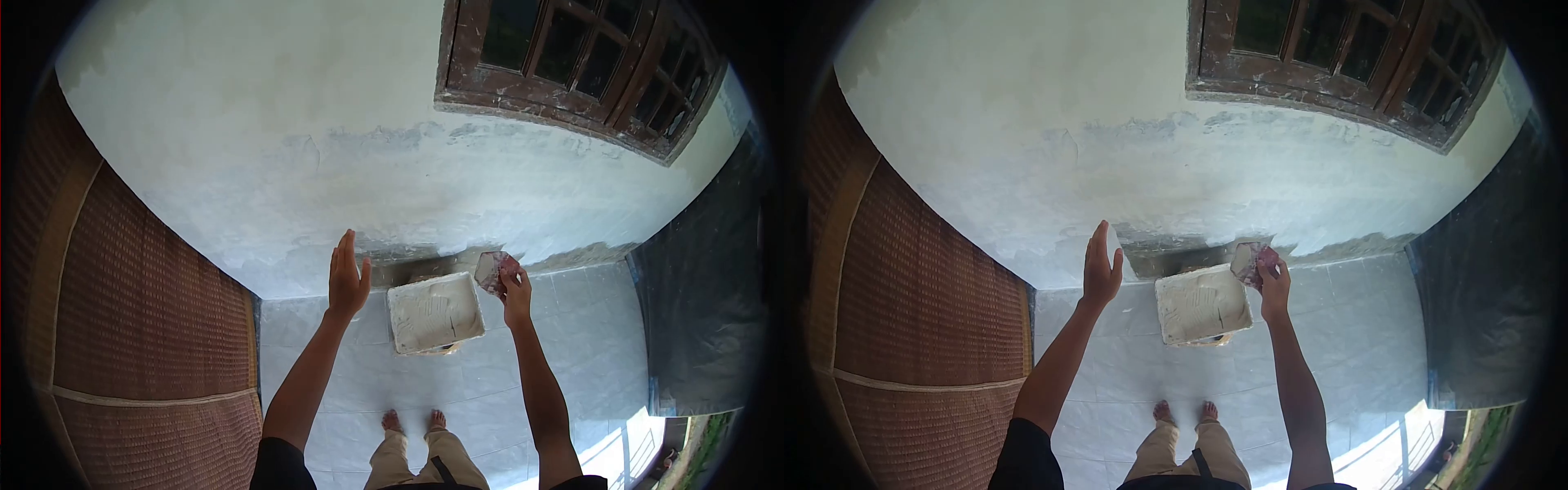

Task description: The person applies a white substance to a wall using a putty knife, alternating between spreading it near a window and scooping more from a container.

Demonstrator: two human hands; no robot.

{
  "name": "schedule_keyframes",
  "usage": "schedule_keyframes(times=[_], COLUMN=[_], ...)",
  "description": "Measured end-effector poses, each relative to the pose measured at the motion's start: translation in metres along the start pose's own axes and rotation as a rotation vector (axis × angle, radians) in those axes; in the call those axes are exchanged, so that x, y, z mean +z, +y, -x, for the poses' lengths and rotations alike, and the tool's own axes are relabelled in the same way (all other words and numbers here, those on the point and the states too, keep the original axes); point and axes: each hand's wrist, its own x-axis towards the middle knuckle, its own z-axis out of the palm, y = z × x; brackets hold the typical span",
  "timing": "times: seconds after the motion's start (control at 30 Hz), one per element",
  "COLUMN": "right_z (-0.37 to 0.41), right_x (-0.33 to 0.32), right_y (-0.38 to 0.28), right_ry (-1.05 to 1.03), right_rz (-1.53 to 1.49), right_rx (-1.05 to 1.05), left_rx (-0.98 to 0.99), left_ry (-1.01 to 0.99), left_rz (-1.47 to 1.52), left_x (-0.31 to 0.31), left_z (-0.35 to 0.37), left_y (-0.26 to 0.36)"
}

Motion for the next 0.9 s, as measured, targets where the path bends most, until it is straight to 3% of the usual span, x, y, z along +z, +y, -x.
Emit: schedule_keyframes(times=[0.17,0.4,0.47,0.63,0.9], right_z=[-0.009,-0.043,-0.048,-0.071,-0.093], right_x=[-0.042,-0.108,-0.119,-0.127,-0.126], right_y=[0.037,0.156,0.183,0.235,0.302], right_ry=[0.016,-0.153,-0.235,-0.349,-0.642], right_rz=[0.114,0.319,0.65,0.727,0.881], right_rx=[0.131,0.196,-0.025,-0.071,-0.37], left_rx=[-0.113,-0.354,-0.404,-0.505,-0.564], left_ry=[-0.072,-0.163,-0.181,-0.221,-0.287], left_rz=[0.041,0.068,0.078,0.096,0.067], left_x=[0.067,0.164,0.185,0.225,0.273], left_z=[0.065,0.191,0.219,0.265,0.304], left_y=[0.002,-0.011,-0.015,-0.031,-0.07])
